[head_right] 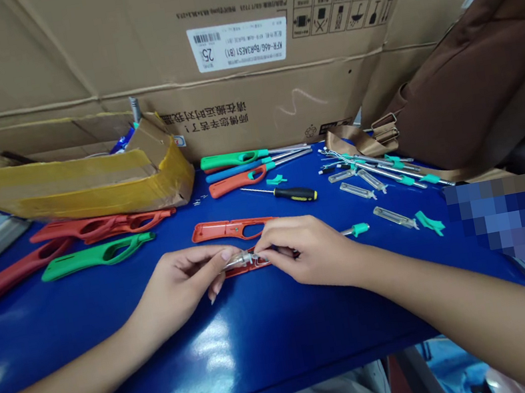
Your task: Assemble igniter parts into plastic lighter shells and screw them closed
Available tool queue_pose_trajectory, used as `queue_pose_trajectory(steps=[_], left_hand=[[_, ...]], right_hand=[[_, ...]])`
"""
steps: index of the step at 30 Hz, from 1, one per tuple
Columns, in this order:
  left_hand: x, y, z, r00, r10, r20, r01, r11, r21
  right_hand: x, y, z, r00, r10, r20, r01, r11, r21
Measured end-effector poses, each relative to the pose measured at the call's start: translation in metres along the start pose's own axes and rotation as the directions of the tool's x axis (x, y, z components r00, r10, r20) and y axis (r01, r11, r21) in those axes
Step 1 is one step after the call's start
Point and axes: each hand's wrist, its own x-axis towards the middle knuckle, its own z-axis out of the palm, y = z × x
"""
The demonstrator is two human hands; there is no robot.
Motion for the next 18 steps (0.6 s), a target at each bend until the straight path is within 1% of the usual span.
queue_pose_trajectory(steps=[3, 6, 10, 14, 18], left_hand=[[-0.0009, 0.0002, 0.0015, 1.000, 0.007, -0.021, -0.007, 1.000, -0.005], [-0.0017, 0.0005, 0.0023, 1.000, 0.011, -0.029, -0.011, 1.000, 0.001], [-0.0015, 0.0012, 0.0023, 1.000, 0.019, -0.018, -0.019, 1.000, 0.002], [-0.0018, 0.0018, 0.0021, 1.000, 0.027, 0.001, -0.027, 0.999, 0.023], [-0.0034, 0.0018, 0.0024, 0.999, 0.030, 0.017, -0.031, 0.999, 0.042]], right_hand=[[-0.0008, 0.0004, 0.0021, 1.000, 0.001, -0.022, -0.001, 1.000, -0.013], [-0.0009, -0.0009, 0.0018, 1.000, 0.021, -0.011, -0.021, 1.000, -0.022], [-0.0004, -0.0036, -0.0023, 0.999, 0.053, 0.012, -0.052, 0.998, -0.033], [-0.0001, -0.0024, -0.0042, 0.998, 0.039, 0.041, -0.035, 0.995, -0.096], [-0.0001, 0.0011, -0.0015, 0.999, 0.035, 0.032, -0.030, 0.988, -0.152]])
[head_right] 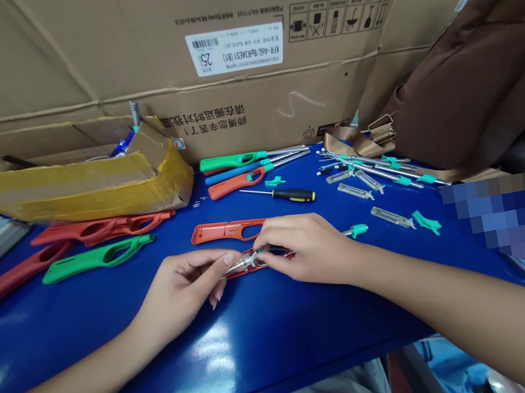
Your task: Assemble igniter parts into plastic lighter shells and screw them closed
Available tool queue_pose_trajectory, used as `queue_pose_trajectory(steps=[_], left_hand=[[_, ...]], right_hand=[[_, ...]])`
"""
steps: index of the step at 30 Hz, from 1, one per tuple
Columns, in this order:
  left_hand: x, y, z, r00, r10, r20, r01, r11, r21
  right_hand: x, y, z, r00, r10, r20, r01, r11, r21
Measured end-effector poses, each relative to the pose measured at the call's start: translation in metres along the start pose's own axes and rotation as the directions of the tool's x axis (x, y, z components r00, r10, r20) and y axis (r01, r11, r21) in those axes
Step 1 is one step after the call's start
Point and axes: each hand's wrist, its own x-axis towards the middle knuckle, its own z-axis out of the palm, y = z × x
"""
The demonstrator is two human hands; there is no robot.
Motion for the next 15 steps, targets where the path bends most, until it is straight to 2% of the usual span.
queue_pose_trajectory(steps=[10, 15], left_hand=[[0.0011, -0.0017, 0.0006, 1.000, 0.012, -0.011, -0.013, 1.000, -0.017], [0.0014, -0.0008, -0.0003, 1.000, -0.001, -0.028, 0.000, 0.999, -0.037]], right_hand=[[0.0001, -0.0044, -0.0027, 0.999, 0.021, 0.034, -0.022, 1.000, 0.023], [0.0009, -0.0037, -0.0056, 0.998, 0.066, -0.008, -0.065, 0.993, 0.095]])
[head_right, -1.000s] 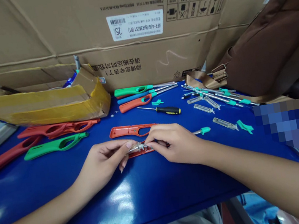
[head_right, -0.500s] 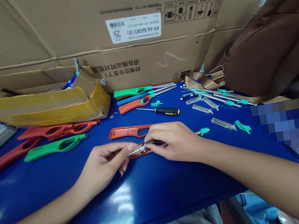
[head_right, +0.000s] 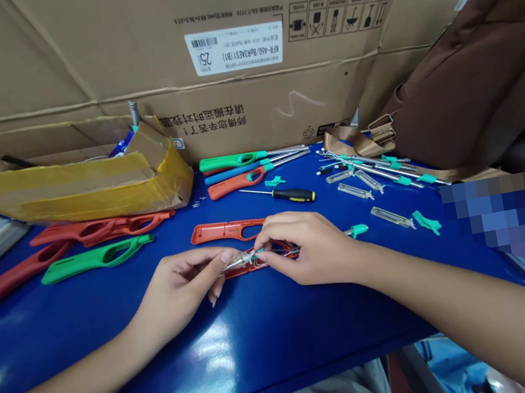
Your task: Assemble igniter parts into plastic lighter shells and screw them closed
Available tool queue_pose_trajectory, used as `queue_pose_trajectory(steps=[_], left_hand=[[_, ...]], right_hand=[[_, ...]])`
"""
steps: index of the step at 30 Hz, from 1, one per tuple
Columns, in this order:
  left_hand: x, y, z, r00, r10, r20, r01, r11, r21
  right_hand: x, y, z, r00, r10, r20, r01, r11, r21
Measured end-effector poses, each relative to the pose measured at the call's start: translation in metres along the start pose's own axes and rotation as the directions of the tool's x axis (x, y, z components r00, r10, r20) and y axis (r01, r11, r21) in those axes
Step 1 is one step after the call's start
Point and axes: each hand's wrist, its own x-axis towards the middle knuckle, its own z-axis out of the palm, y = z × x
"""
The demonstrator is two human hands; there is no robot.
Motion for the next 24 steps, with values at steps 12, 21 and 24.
queue_pose_trajectory(steps=[12, 21, 24], left_hand=[[-0.0003, -0.0011, 0.0000, 1.000, -0.011, -0.002, 0.011, 1.000, 0.002], [-0.0011, -0.0007, 0.0024, 1.000, 0.013, -0.010, -0.013, 1.000, 0.024], [-0.0011, -0.0016, 0.0020, 1.000, 0.029, -0.007, -0.029, 0.999, 0.026]], right_hand=[[0.0020, -0.0002, 0.0082, 0.999, 0.044, -0.024, -0.040, 0.991, 0.130], [0.0036, -0.0020, 0.0067, 0.997, 0.078, -0.029, -0.074, 0.989, 0.130], [0.0032, -0.0004, 0.0079, 0.996, 0.087, -0.025, -0.083, 0.987, 0.137]])
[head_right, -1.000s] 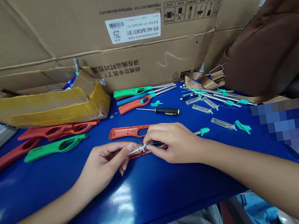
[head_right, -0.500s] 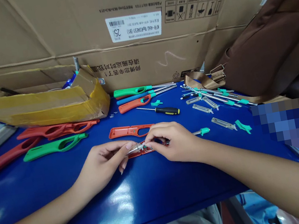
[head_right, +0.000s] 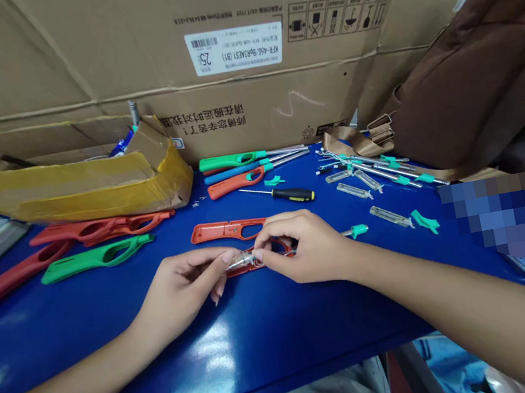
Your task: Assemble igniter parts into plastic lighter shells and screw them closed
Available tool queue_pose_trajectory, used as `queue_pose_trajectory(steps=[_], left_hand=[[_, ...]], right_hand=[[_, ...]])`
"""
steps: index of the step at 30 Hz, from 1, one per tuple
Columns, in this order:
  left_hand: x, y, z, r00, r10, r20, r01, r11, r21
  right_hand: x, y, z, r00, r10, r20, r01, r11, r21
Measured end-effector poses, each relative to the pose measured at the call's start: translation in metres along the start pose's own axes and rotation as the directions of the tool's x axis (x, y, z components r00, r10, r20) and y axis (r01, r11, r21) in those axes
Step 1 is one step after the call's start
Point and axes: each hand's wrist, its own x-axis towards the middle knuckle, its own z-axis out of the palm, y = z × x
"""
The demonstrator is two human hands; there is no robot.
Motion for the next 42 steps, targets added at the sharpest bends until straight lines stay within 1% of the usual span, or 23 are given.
queue_pose_trajectory(steps=[6, 8, 11, 14, 18, 20, 21, 24, 26, 28, 31, 36, 38, 42], left_hand=[[0.000, 0.000, -0.001, 1.000, 0.008, 0.006, -0.008, 1.000, -0.024], [0.000, -0.001, -0.002, 1.000, 0.004, 0.006, -0.004, 0.999, -0.042], [-0.001, -0.001, -0.004, 1.000, 0.023, 0.011, -0.023, 0.999, -0.045], [-0.003, 0.000, -0.004, 0.996, 0.084, 0.019, -0.084, 0.996, 0.001], [-0.004, -0.001, -0.003, 0.978, 0.203, 0.050, -0.207, 0.974, 0.089], [-0.004, -0.001, -0.005, 0.958, 0.278, 0.065, -0.285, 0.943, 0.173], [-0.003, -0.001, -0.007, 0.942, 0.325, 0.079, -0.334, 0.913, 0.233], [-0.002, -0.001, -0.014, 0.867, 0.471, 0.165, -0.495, 0.770, 0.402], [-0.001, -0.001, -0.017, 0.823, 0.527, 0.214, -0.562, 0.695, 0.449], [0.000, -0.001, -0.020, 0.817, 0.533, 0.221, -0.568, 0.677, 0.469], [0.002, -0.002, -0.023, 0.832, 0.520, 0.193, -0.541, 0.681, 0.493], [0.005, -0.003, -0.026, 0.838, 0.508, 0.200, -0.534, 0.683, 0.498], [0.005, -0.003, -0.028, 0.831, 0.510, 0.221, -0.543, 0.660, 0.520], [0.006, -0.002, -0.032, 0.812, 0.491, 0.317, -0.576, 0.584, 0.572]], right_hand=[[0.001, 0.001, -0.004, 1.000, -0.003, 0.004, 0.004, 1.000, -0.029], [0.002, -0.001, -0.007, 1.000, -0.030, 0.008, 0.031, 0.999, -0.040], [0.003, -0.002, -0.011, 0.993, -0.104, 0.047, 0.108, 0.991, -0.074], [0.003, -0.003, -0.009, 0.983, -0.164, 0.081, 0.174, 0.976, -0.129], [0.002, -0.002, -0.004, 0.976, -0.204, 0.078, 0.214, 0.963, -0.166], [0.001, -0.001, -0.004, 0.976, -0.207, 0.066, 0.216, 0.961, -0.171], [0.001, 0.000, -0.004, 0.977, -0.207, 0.059, 0.214, 0.962, -0.171], [0.001, 0.000, -0.004, 0.976, -0.208, 0.057, 0.215, 0.963, -0.166], [0.002, 0.000, -0.004, 0.978, -0.196, 0.075, 0.206, 0.964, -0.170], [0.002, 0.000, -0.004, 0.981, -0.162, 0.103, 0.180, 0.964, -0.195], [0.001, 0.001, -0.007, 0.982, -0.111, 0.151, 0.148, 0.956, -0.253], [0.003, 0.006, -0.016, 0.978, -0.111, 0.176, 0.161, 0.939, -0.304], [0.003, 0.007, -0.019, 0.976, -0.111, 0.187, 0.168, 0.932, -0.321], [0.002, 0.007, -0.020, 0.971, -0.087, 0.224, 0.163, 0.923, -0.348]])
